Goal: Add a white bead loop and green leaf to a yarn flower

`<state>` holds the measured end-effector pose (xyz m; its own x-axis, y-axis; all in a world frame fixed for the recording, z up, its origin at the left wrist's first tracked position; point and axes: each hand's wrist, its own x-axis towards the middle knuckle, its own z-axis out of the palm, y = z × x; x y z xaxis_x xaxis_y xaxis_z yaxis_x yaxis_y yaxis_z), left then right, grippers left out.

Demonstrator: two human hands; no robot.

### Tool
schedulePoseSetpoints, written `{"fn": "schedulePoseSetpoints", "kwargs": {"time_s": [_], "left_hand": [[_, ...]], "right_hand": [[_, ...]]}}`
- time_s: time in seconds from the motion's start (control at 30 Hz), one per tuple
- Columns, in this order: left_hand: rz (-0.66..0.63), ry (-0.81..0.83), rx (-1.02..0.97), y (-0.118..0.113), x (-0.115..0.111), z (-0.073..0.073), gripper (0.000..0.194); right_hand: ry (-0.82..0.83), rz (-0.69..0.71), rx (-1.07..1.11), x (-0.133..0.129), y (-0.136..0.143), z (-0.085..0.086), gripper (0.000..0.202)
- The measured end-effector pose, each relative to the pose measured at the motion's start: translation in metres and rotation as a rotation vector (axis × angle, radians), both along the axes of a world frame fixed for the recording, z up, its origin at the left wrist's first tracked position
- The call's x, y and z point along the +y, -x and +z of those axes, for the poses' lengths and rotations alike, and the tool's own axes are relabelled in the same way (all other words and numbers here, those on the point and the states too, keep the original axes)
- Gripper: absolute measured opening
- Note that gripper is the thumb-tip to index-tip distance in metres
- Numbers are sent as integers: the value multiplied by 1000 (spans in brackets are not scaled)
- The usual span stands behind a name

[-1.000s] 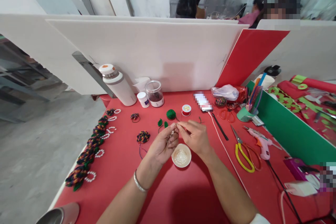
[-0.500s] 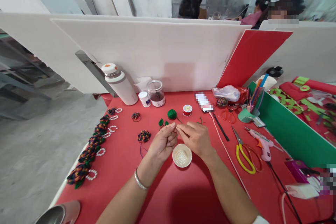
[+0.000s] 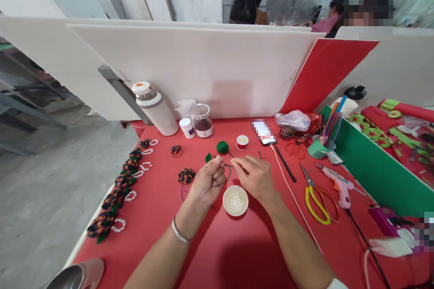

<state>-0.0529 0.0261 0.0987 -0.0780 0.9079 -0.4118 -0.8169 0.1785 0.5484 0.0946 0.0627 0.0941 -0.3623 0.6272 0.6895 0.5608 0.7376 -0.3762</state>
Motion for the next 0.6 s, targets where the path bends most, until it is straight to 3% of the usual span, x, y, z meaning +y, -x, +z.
{"fn": "schedulePoseSetpoints", "kwargs": {"time_s": [0.2,0.47,0.6], "left_hand": [[-140,-8,-17,-5,-3,2,23],[-89,-49,-38,-5,-3,0,26],[-4,14,-91,-5,-2,7,18]], "right_hand": [[6,0,13,0,0,0,22],[31,39,30,-2,3,-1,21],[124,69,52,-5,5,1,23]]}}
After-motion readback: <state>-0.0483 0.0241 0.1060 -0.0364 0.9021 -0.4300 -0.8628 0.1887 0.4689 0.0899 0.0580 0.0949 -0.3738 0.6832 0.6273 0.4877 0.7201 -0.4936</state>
